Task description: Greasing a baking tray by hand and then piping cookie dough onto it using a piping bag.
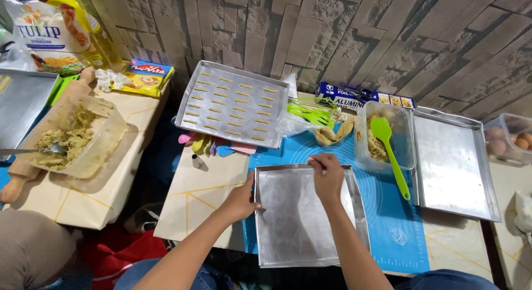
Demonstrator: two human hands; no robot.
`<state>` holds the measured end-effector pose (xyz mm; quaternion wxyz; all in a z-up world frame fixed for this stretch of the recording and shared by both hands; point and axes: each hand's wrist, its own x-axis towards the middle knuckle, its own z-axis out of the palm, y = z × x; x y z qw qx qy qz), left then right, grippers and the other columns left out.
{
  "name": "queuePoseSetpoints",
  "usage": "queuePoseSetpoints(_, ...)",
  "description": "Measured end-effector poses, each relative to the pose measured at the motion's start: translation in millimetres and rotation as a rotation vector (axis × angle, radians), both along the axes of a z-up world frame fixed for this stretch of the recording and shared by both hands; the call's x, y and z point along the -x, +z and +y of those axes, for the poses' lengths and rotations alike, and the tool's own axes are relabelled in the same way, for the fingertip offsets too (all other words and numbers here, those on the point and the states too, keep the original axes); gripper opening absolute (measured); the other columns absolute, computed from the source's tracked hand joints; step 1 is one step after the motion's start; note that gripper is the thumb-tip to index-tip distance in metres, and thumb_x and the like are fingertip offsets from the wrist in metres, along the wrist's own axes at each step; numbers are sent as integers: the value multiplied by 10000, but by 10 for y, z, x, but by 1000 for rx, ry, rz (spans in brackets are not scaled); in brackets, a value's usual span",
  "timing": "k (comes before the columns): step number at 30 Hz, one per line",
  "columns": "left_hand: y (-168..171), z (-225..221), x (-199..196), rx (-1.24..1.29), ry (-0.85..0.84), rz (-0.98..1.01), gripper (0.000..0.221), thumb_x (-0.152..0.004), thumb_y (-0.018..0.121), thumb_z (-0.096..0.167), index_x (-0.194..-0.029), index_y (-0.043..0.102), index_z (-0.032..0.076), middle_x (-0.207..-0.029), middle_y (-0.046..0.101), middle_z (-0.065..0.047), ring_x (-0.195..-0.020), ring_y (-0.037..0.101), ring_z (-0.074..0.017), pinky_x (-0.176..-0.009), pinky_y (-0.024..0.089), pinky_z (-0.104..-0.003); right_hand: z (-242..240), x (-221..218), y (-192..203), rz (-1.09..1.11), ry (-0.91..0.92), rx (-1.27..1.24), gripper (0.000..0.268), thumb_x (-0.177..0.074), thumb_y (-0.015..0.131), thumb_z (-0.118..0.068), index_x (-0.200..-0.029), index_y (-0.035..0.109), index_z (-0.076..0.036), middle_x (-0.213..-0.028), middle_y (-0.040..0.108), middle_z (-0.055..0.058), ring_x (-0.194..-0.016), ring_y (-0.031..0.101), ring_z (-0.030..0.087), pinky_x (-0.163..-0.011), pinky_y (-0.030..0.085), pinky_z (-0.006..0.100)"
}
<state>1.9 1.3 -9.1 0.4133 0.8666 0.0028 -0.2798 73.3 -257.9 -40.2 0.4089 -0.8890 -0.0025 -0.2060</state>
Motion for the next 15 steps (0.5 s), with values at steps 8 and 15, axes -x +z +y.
queuePoseSetpoints(8,131,61,-7,45,-14,37,976,-912,759,164,-1645,115,133,-1126,660,-180,-1041,728,-310,-881,611,-383,-386,163,-360,32,-140,485,106,-959,716,-170,-1026,780,-117,-968,708,96,-877,732,262,-817,603,352)
queuePoseSetpoints(15,-80,148,-95,202,-1,89,1015,-882,777,91,-1642,106,138,-1056,605,-159,-829,776,-259,-729,677,-323,-91,138,-424,-43,-55,467,69,-948,682,-117,-940,742,-84,-906,670,83,-834,710,250,-791,591,311)
